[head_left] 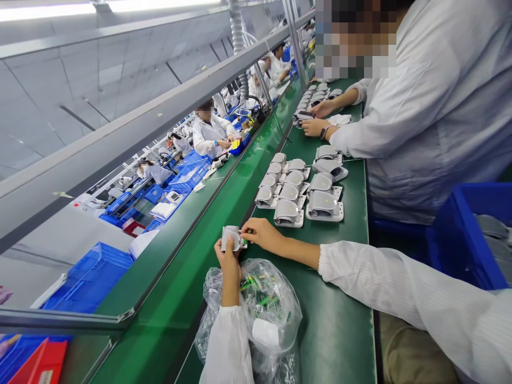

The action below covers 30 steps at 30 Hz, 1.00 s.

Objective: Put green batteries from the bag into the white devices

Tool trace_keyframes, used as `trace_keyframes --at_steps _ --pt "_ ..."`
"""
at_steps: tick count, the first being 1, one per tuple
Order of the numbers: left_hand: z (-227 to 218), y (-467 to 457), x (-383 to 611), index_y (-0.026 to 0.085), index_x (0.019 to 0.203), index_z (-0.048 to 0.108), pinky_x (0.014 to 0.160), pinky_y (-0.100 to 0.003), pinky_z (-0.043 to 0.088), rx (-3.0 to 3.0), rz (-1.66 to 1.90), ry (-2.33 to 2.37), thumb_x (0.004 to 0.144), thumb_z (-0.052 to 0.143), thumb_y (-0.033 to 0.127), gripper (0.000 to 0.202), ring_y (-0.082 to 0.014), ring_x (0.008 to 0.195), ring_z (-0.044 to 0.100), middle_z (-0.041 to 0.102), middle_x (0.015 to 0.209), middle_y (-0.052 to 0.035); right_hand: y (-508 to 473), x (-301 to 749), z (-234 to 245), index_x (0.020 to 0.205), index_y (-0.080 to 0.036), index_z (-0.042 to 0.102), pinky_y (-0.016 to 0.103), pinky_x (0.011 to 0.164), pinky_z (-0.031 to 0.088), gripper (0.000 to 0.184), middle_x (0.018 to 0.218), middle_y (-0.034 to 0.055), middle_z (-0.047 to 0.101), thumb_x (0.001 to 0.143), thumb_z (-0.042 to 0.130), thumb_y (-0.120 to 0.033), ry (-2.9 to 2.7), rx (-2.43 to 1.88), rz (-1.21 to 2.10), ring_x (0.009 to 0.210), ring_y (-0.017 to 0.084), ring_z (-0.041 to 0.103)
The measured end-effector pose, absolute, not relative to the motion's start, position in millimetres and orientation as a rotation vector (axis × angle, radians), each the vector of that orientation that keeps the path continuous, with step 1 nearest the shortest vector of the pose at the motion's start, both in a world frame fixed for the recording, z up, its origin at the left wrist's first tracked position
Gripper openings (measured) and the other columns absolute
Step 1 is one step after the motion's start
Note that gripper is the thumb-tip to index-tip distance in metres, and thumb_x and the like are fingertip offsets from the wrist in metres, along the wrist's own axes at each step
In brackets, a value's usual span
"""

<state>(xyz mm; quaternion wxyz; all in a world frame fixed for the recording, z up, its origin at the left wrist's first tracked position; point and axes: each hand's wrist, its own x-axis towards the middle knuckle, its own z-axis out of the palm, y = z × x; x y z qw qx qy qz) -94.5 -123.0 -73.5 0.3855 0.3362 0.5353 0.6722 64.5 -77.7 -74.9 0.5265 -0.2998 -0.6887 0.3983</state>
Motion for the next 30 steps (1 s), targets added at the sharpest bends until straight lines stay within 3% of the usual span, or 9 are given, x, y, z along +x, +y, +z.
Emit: trace_keyframes --at_steps 20,25,30 --pt "-71 -126 -92 0.021 0.111 0.055 0.064 -0.028 0.054 0.831 1.69 1.377 0.058 0.094 0.056 0.075 -0.017 0.078 0.063 0.065 0.099 -0.0047 -74 61 -87 0.091 -0.014 0.077 0.027 0.077 0.047 0.004 0.092 0.0056 0.07 0.094 0.074 -0.014 -1.762 -0.676 0.755 0.082 0.016 0.063" --pt "-72 -125 -95 0.021 0.108 0.056 0.062 -0.027 0.055 0.795 1.701 1.397 0.061 0.092 0.055 0.068 -0.017 0.078 0.063 0.065 0.097 -0.0045 -73 62 -89 0.091 -0.014 0.077 0.027 0.073 0.048 0.007 0.091 0.0061 0.067 0.096 0.072 -0.017 -1.761 -0.732 0.775 0.076 0.015 0.061" --pt "-73 -126 -95 0.021 0.11 0.057 0.061 -0.027 0.056 0.751 1.704 1.384 0.067 0.089 0.051 0.061 -0.0168 0.077 0.064 0.066 0.096 -0.0047 -73 62 -88 0.096 -0.015 0.078 0.029 0.078 0.048 0.009 0.097 0.0072 0.067 0.097 0.069 -0.014 -1.856 -0.708 0.719 0.086 0.017 0.063"
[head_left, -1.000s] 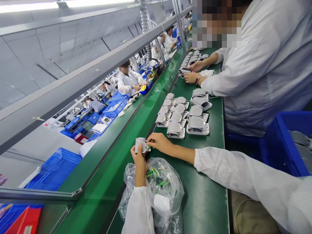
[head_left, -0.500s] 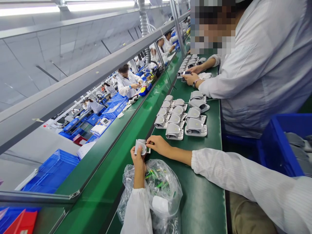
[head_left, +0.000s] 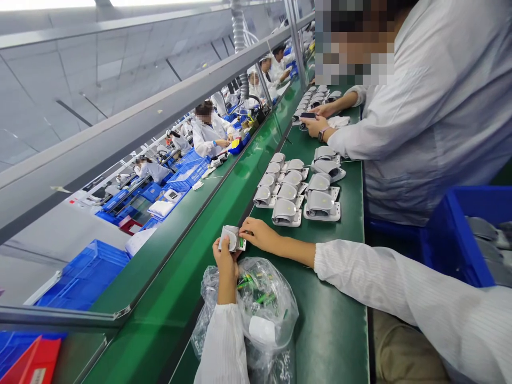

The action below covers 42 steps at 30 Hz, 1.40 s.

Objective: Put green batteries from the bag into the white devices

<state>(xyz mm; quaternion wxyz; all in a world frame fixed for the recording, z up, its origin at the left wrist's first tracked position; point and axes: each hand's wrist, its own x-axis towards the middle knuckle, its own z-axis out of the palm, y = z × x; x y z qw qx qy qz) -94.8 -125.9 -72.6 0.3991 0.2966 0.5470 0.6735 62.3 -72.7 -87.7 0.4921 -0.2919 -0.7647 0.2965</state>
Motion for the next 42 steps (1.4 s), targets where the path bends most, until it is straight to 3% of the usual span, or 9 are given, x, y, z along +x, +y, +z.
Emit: trace_keyframes --at_steps 6,10,14,16,19,24,34,37,42 --pt "-73 -126 -94 0.021 0.111 0.057 0.059 -0.027 0.057 0.735 1.733 1.386 0.068 0.089 0.05 0.06 -0.0184 0.078 0.065 0.066 0.096 -0.0056 -83 65 -72 0.099 -0.013 0.075 0.029 0.076 0.046 0.017 0.105 0.0095 0.065 0.103 0.065 -0.025 -2.066 -0.874 0.521 0.085 0.017 0.064" --pt "-74 -125 -94 0.021 0.111 0.057 0.059 -0.027 0.057 0.737 1.729 1.375 0.069 0.089 0.049 0.061 -0.0171 0.074 0.064 0.067 0.095 -0.0053 -92 66 -60 0.103 -0.011 0.074 0.03 0.067 0.042 0.026 0.108 0.0116 0.064 0.108 0.052 -0.024 -2.263 -0.952 0.352 0.078 0.017 0.063" --pt "-75 -125 -96 0.02 0.109 0.059 0.064 -0.029 0.058 0.724 1.729 1.366 0.072 0.088 0.05 0.055 -0.0184 0.08 0.065 0.067 0.097 -0.0062 -99 65 -62 0.103 -0.011 0.074 0.03 0.065 0.043 0.025 0.111 0.0128 0.063 0.106 0.052 -0.023 -2.277 -0.949 0.327 0.072 0.015 0.06" --pt "-75 -125 -97 0.02 0.108 0.061 0.067 -0.031 0.06 0.71 1.757 1.344 0.075 0.086 0.051 0.051 -0.0197 0.084 0.066 0.066 0.099 -0.0065 -99 64 -68 0.108 -0.013 0.074 0.029 0.066 0.045 0.022 0.116 0.0121 0.062 0.101 0.054 -0.016 -2.155 -0.913 0.435 0.069 0.013 0.057" --pt "-75 -124 -98 0.021 0.104 0.062 0.07 -0.031 0.061 0.673 1.805 1.313 0.079 0.082 0.051 0.044 -0.0205 0.088 0.067 0.066 0.101 -0.0067 -95 61 -76 0.112 -0.015 0.073 0.027 0.068 0.049 0.033 0.116 0.0099 0.061 0.088 0.055 -0.004 -1.882 -0.833 0.676 0.069 0.011 0.055" --pt "-74 -125 -97 0.02 0.104 0.062 0.072 -0.031 0.061 0.668 1.814 1.28 0.082 0.079 0.048 0.039 -0.0198 0.09 0.067 0.066 0.102 -0.0066 -90 56 -80 0.109 -0.016 0.068 0.03 0.081 0.058 0.033 0.11 0.0091 0.061 0.087 0.049 -0.001 -1.586 -0.594 0.857 0.094 0.017 0.065" --pt "-74 -122 -97 0.02 0.107 0.062 0.072 -0.032 0.061 0.653 1.76 1.284 0.08 0.08 0.047 0.042 -0.0194 0.086 0.068 0.069 0.102 -0.0075 -96 53 -77 0.108 -0.019 0.075 0.033 0.083 0.062 0.02 0.113 0.0095 0.062 0.097 0.059 -0.021 -1.479 -0.529 0.978 0.097 0.018 0.067" --pt "-75 -122 -97 0.02 0.108 0.062 0.072 -0.032 0.061 0.665 1.749 1.284 0.079 0.081 0.049 0.046 -0.0197 0.086 0.068 0.069 0.102 -0.0076 -92 49 -80 0.103 -0.018 0.076 0.037 0.088 0.064 0.02 0.11 0.0091 0.068 0.091 0.072 -0.034 -1.339 -0.524 1.169 0.097 0.02 0.07" --pt "-77 -122 -97 0.021 0.11 0.061 0.071 -0.034 0.06 0.661 1.755 1.29 0.077 0.082 0.05 0.049 -0.0207 0.086 0.068 0.068 0.103 -0.0078 -82 42 -85 0.098 -0.018 0.073 0.044 0.1 0.062 0.042 0.094 0.0071 0.078 0.07 0.092 -0.043 -0.947 -0.462 1.598 0.096 0.024 0.077"
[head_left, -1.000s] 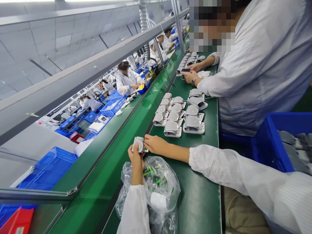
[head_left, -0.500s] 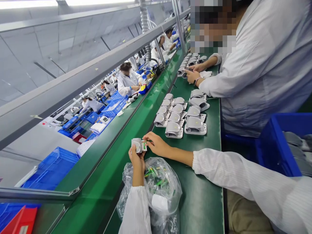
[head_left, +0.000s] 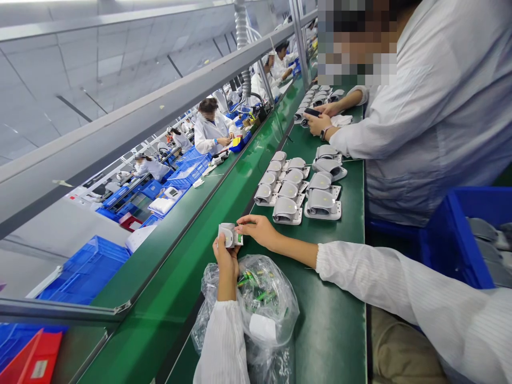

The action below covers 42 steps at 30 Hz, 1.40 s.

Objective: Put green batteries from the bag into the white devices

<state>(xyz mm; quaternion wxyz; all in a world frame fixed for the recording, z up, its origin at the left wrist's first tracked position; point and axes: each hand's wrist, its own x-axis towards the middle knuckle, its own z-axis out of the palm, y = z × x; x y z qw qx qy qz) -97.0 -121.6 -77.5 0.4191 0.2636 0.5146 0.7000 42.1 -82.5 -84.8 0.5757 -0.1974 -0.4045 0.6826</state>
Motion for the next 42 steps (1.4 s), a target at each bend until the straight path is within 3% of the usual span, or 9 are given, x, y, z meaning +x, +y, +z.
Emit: trace_keyframes --at_steps 3,7,12,17,26,33,39,42 --pt "-78 -121 -97 0.021 0.111 0.061 0.071 -0.034 0.06 0.656 1.744 1.293 0.077 0.083 0.05 0.05 -0.0215 0.088 0.069 0.068 0.104 -0.0077 -79 42 -86 0.095 -0.017 0.074 0.044 0.097 0.064 0.045 0.092 0.0066 0.078 0.065 0.095 -0.044 -0.875 -0.469 1.62 0.094 0.024 0.077" --pt "-79 -121 -97 0.02 0.112 0.061 0.069 -0.032 0.059 0.657 1.732 1.285 0.073 0.085 0.051 0.055 -0.0202 0.085 0.068 0.067 0.102 -0.0072 -82 46 -84 0.1 -0.017 0.079 0.04 0.082 0.064 0.037 0.095 0.0079 0.078 0.078 0.086 -0.046 -1.128 -0.552 1.432 0.083 0.022 0.073" --pt "-79 -121 -96 0.019 0.113 0.062 0.068 -0.029 0.056 0.678 1.72 1.271 0.071 0.086 0.053 0.059 -0.0193 0.084 0.067 0.067 0.1 -0.0067 -93 52 -78 0.096 -0.018 0.081 0.033 0.079 0.058 0.017 0.102 0.0084 0.074 0.09 0.072 -0.031 -1.405 -0.615 1.01 0.089 0.019 0.07" --pt "-80 -122 -96 0.018 0.111 0.061 0.068 -0.029 0.054 0.677 1.727 1.271 0.07 0.087 0.053 0.059 -0.0182 0.081 0.066 0.067 0.098 -0.0057 -97 54 -77 0.095 -0.018 0.078 0.03 0.081 0.058 0.012 0.1 0.0065 0.072 0.09 0.067 -0.016 -1.576 -0.548 0.973 0.087 0.017 0.07" --pt "-81 -120 -98 0.019 0.111 0.063 0.072 -0.031 0.055 0.682 1.717 1.254 0.074 0.085 0.05 0.054 -0.02 0.085 0.069 0.069 0.1 -0.0061 -92 58 -77 0.096 -0.019 0.077 0.029 0.077 0.052 0.007 0.096 0.0045 0.076 0.089 0.077 -0.018 -1.779 -0.593 0.89 0.083 0.017 0.065" --pt "-80 -122 -97 0.018 0.11 0.063 0.072 -0.03 0.056 0.691 1.728 1.241 0.072 0.089 0.049 0.055 -0.0192 0.086 0.067 0.068 0.101 -0.0066 -95 60 -74 0.101 -0.02 0.074 0.034 0.095 0.048 0.018 0.101 0.0031 0.076 0.085 0.082 -0.014 -1.815 -0.642 0.844 0.103 0.022 0.062" --pt "-77 -124 -97 0.02 0.109 0.063 0.065 -0.027 0.055 0.707 1.719 1.243 0.072 0.09 0.048 0.054 -0.0169 0.078 0.064 0.067 0.099 -0.0056 -94 54 -78 0.124 -0.018 0.064 0.044 0.104 0.047 0.054 0.119 0.009 0.068 0.075 0.089 -0.02 -1.707 -0.874 0.845 0.117 0.028 0.056" --pt "-76 -124 -98 0.02 0.11 0.063 0.066 -0.027 0.055 0.709 1.722 1.253 0.072 0.09 0.047 0.054 -0.0179 0.081 0.066 0.068 0.102 -0.0064 -90 50 -86 0.135 -0.017 0.058 0.044 0.101 0.05 0.069 0.131 0.0136 0.06 0.072 0.089 -0.022 -1.687 -0.86 0.925 0.121 0.029 0.056"
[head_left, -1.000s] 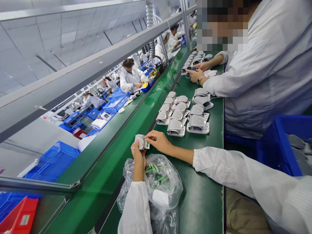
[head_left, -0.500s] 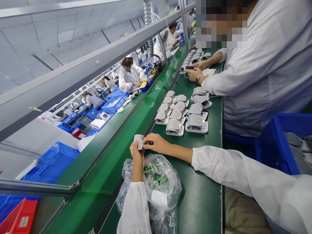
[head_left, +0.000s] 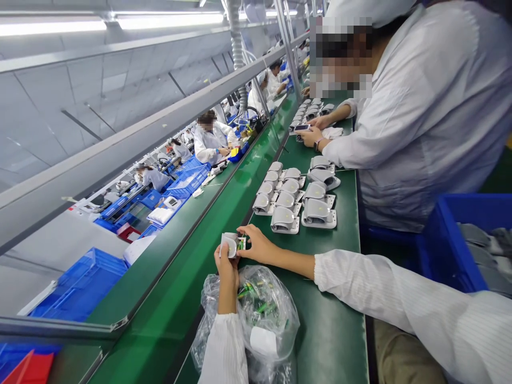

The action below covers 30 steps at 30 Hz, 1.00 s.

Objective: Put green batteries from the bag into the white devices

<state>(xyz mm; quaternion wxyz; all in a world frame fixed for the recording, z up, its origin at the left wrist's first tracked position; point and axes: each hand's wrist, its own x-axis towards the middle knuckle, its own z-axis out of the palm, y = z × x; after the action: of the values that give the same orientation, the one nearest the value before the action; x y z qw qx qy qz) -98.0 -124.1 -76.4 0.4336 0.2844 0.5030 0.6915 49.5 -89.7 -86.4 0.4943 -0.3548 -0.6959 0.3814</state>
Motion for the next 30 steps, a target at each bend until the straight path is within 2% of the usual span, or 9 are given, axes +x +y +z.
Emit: trace_keyframes --at_steps 3,8,13,17,24,27,30 --pt "-76.7 -123.9 -97.9 0.02 0.111 0.063 0.063 -0.026 0.053 0.713 1.719 1.267 0.072 0.09 0.048 0.055 -0.0185 0.081 0.067 0.068 0.102 -0.0065 -86.2 47.5 -94.7 0.137 -0.015 0.056 0.042 0.096 0.054 0.072 0.132 0.015 0.057 0.073 0.087 -0.02 -1.735 -0.79 0.999 0.116 0.028 0.06" --pt "-77.2 -123.6 -98.4 0.02 0.111 0.062 0.064 -0.027 0.054 0.737 1.69 1.27 0.073 0.089 0.048 0.055 -0.0181 0.08 0.067 0.068 0.101 -0.0058 -85.4 47.6 -97.8 0.134 -0.014 0.058 0.039 0.091 0.055 0.063 0.128 0.0146 0.058 0.076 0.083 -0.018 -1.781 -0.777 0.986 0.107 0.025 0.062" --pt "-79.1 -122.7 -97.1 0.021 0.113 0.059 0.066 -0.027 0.055 0.752 1.69 1.277 0.07 0.091 0.048 0.06 -0.0177 0.081 0.067 0.069 0.102 -0.0059 -87.4 46.3 -95.2 0.125 -0.014 0.063 0.038 0.089 0.053 0.055 0.12 0.013 0.068 0.074 0.082 -0.017 -1.742 -0.891 1.03 0.101 0.025 0.066" --pt "-81.2 -121.7 -95.5 0.021 0.114 0.057 0.07 -0.028 0.055 0.764 1.705 1.289 0.069 0.092 0.049 0.063 -0.0179 0.082 0.067 0.068 0.103 -0.0059 -86.5 45.7 -97.2 0.127 -0.015 0.062 0.035 0.086 0.052 0.056 0.116 0.0094 0.073 0.074 0.08 -0.016 -1.674 -0.916 1.162 0.098 0.023 0.069" --pt "-80.7 -122.3 -95.2 0.021 0.114 0.056 0.07 -0.028 0.054 0.774 1.698 1.29 0.065 0.093 0.052 0.068 -0.0175 0.082 0.066 0.068 0.102 -0.005 -83.9 47.3 -96.9 0.124 -0.014 0.064 0.036 0.089 0.052 0.055 0.118 0.0093 0.073 0.073 0.083 -0.021 -1.661 -0.872 1.183 0.101 0.024 0.069" --pt "-80.4 -122.4 -94.4 0.021 0.114 0.056 0.072 -0.028 0.055 0.791 1.694 1.288 0.065 0.094 0.053 0.07 -0.0168 0.082 0.066 0.068 0.102 -0.0046 -87.3 44.7 -95.1 0.119 -0.016 0.065 0.034 0.08 0.056 0.054 0.102 0.004 0.073 0.067 0.08 -0.014 -1.516 -0.902 1.271 0.089 0.021 0.068" --pt "-80.0 -122.9 -93.3 0.02 0.116 0.056 0.074 -0.03 0.056 0.798 1.678 1.268 0.064 0.094 0.056 0.073 -0.0167 0.082 0.066 0.068 0.102 -0.005 -91.1 39.7 -93.1 0.118 -0.019 0.061 0.031 0.066 0.06 0.058 0.085 -0.0034 0.065 0.063 0.077 -0.011 -1.252 -0.896 1.493 0.07 0.015 0.063"
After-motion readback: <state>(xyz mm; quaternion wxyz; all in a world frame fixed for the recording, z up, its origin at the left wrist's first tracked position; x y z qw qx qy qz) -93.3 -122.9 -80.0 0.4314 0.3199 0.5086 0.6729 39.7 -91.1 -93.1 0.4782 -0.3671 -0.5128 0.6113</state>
